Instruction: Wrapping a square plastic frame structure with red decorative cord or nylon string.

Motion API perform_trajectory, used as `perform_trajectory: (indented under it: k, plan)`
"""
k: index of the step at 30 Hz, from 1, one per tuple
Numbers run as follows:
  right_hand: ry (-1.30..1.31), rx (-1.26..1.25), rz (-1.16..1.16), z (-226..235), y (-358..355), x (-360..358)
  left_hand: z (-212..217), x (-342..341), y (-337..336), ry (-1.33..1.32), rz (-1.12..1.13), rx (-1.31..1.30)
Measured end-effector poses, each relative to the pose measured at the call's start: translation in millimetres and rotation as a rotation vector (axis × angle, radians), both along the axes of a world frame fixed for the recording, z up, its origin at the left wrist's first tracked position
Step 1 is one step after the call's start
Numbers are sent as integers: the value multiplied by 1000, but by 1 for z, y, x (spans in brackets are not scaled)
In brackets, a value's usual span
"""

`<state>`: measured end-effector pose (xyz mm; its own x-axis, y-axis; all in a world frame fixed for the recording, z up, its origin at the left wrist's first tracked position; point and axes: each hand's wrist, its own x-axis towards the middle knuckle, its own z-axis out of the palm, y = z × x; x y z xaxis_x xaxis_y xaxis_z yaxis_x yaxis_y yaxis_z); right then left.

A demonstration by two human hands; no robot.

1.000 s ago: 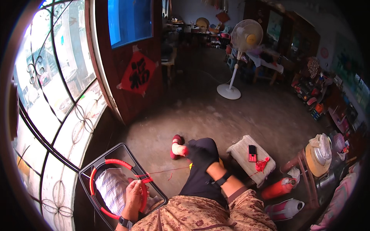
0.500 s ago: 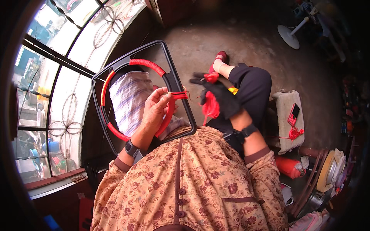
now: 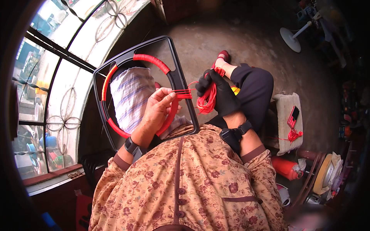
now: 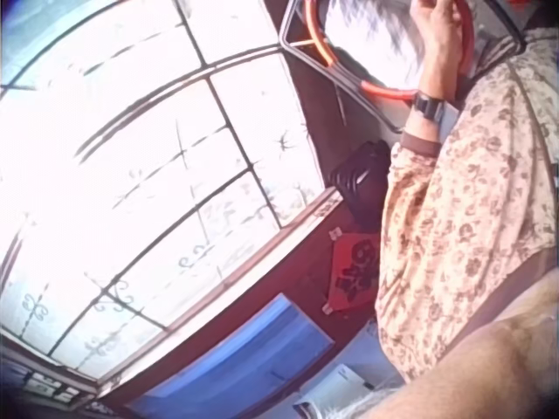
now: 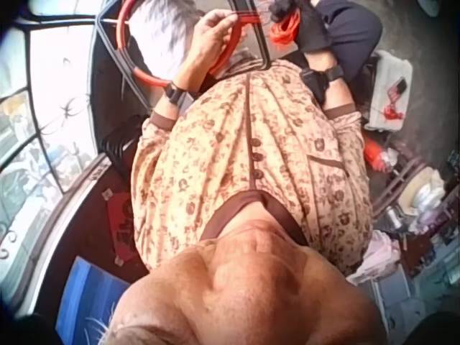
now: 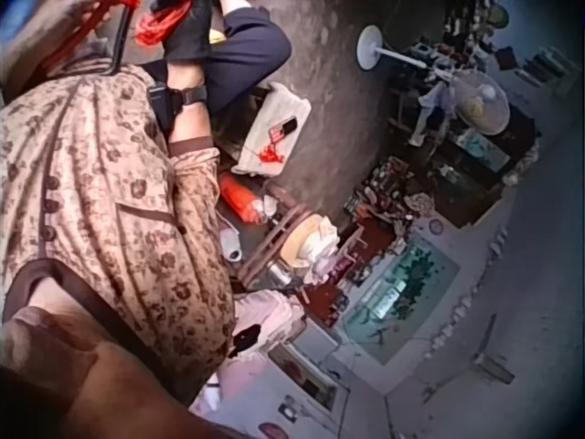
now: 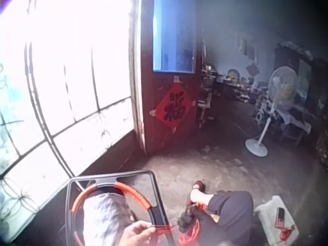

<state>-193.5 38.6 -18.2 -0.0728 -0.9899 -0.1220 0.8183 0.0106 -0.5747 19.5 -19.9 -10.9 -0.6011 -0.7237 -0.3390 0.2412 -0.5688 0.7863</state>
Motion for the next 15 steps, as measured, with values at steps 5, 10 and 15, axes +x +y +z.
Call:
perform_trajectory:
  k: [5, 10, 15]
  plan:
    - [279, 112, 87, 5, 3, 6, -2, -2, -2, 76, 13, 130]
    - [1082, -14, 45, 1, 3, 13, 0, -4, -1, 84, 16, 145]
    - [959, 29, 62, 7, 8, 18, 0, -5, -1, 87, 36, 148]
